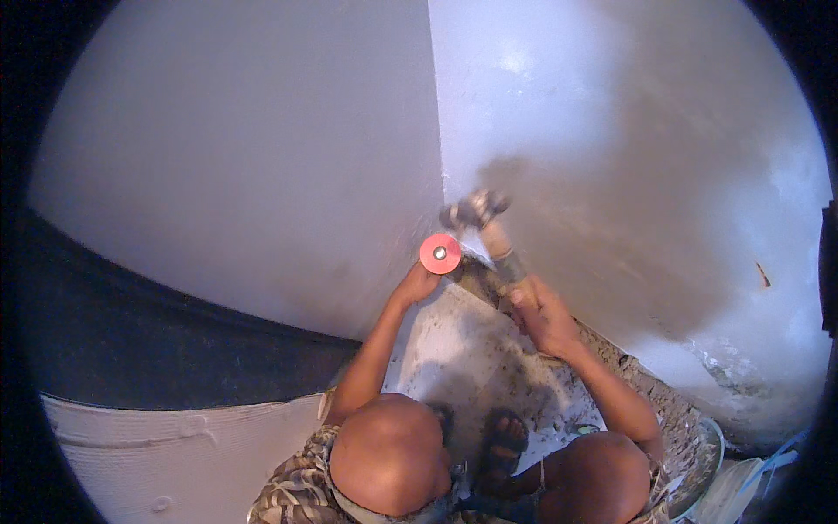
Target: The person uses a hammer and a red handle tool to chisel away at the base of an interior wall corner.
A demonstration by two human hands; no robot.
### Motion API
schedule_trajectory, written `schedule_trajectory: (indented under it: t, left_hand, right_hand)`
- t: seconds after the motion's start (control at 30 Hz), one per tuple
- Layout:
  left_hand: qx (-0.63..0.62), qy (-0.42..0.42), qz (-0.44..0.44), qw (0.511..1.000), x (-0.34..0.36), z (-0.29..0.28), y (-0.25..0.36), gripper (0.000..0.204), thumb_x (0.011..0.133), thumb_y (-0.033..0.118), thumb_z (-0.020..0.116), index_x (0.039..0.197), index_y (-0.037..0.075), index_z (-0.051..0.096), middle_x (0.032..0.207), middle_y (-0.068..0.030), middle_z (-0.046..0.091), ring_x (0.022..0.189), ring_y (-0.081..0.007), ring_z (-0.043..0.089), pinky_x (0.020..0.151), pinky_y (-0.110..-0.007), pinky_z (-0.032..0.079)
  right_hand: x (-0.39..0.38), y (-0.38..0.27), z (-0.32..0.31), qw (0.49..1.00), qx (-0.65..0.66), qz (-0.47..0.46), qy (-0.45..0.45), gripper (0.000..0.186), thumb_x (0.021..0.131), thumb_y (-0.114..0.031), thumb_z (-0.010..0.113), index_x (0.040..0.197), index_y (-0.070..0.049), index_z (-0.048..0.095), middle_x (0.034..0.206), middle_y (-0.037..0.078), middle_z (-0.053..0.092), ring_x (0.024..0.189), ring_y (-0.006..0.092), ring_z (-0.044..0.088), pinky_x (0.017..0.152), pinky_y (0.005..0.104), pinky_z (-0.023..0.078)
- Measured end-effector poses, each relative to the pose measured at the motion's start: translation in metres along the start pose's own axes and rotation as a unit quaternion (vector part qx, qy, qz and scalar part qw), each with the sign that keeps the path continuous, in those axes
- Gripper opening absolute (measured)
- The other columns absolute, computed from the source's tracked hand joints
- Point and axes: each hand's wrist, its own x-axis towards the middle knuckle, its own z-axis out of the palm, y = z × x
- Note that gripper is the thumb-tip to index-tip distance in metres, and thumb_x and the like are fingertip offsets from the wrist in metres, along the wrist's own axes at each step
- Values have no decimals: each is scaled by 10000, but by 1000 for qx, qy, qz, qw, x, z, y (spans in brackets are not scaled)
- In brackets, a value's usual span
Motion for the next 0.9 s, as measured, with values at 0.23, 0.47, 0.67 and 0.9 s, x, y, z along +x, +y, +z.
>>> schedule_trajectory:
  t: [0.23,0.47,0.67,0.9]
  left_hand:
    - [-2,-6,-64,998,-2,0,5,387,882,91,483,1262,16,484,1286,-151,524,1237,-257,460,1040,-358,347]
    - [-54,2,-21,998,3,-9,-30,407,877,113,511,1273,22,477,1259,-119,541,1209,-246,479,1012,-367,372]
    - [7,-17,-33,999,7,-2,-6,374,868,85,499,1234,7,505,1253,-142,553,1193,-245,496,1020,-353,363]
    - [-40,-6,-58,997,4,-1,-1,399,849,53,509,1245,11,495,1257,-126,547,1206,-229,478,1038,-356,347]
  right_hand:
    - [10,-38,-16,969,74,-213,102,537,878,-572,502,941,-40,481,692,33,546,573,141,499,529,311,419]
    - [32,62,22,985,-148,-77,-51,334,933,-378,501,1036,-61,527,713,103,562,591,196,535,558,374,425]
    - [4,17,9,999,15,44,-6,344,915,-352,530,1042,-32,537,731,117,602,646,233,588,610,363,468]
    - [4,-114,-50,869,368,-309,114,590,841,-665,483,993,-96,447,659,45,513,555,156,514,513,322,483]
